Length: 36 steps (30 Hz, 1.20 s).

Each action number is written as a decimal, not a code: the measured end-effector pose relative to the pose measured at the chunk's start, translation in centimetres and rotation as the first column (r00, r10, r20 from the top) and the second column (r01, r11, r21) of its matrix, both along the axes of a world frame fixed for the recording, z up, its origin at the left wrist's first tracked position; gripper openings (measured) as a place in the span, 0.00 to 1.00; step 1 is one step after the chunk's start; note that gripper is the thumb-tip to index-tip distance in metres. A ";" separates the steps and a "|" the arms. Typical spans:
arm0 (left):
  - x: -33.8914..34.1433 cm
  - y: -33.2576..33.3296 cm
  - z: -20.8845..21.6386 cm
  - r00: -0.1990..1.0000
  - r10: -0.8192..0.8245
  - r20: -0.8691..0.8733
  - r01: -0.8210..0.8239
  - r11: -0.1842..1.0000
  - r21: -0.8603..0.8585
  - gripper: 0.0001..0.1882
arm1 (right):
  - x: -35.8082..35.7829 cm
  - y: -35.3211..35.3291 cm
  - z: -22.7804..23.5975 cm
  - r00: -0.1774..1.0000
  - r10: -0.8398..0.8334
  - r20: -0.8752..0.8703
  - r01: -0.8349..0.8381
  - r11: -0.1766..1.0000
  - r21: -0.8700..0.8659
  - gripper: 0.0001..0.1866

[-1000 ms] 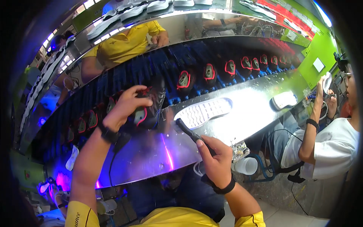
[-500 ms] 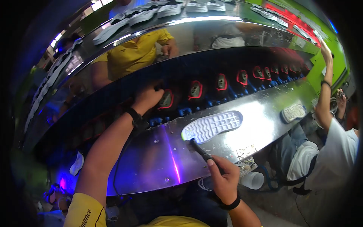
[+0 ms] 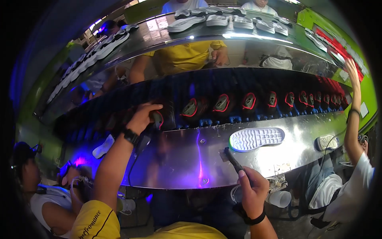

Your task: Applying liquid glue or primer to the upper and sole areas of a shoe using a brush on an assembly line.

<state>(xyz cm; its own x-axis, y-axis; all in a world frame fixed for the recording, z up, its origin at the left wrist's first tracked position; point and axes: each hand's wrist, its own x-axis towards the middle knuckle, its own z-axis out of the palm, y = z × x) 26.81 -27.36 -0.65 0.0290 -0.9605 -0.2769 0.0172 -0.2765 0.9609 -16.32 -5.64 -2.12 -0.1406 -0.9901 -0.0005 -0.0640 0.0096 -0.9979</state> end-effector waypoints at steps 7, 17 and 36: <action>0.4 14.3 2.2 0.933 0.127 -0.336 -0.144 0.989 -0.024 0.24 | 3.6 1.3 0.8 0.990 0.124 -0.070 -0.124 0.992 0.002 0.13; -4.0 27.6 2.1 0.781 0.282 0.558 0.038 0.869 -0.492 0.44 | 10.4 1.0 0.9 0.919 0.381 -0.106 -0.361 0.917 0.168 0.15; -3.9 34.0 -2.5 0.540 0.413 0.734 0.293 0.725 -0.623 0.35 | 17.2 3.9 -3.0 0.874 0.483 -0.045 -0.458 0.852 0.253 0.15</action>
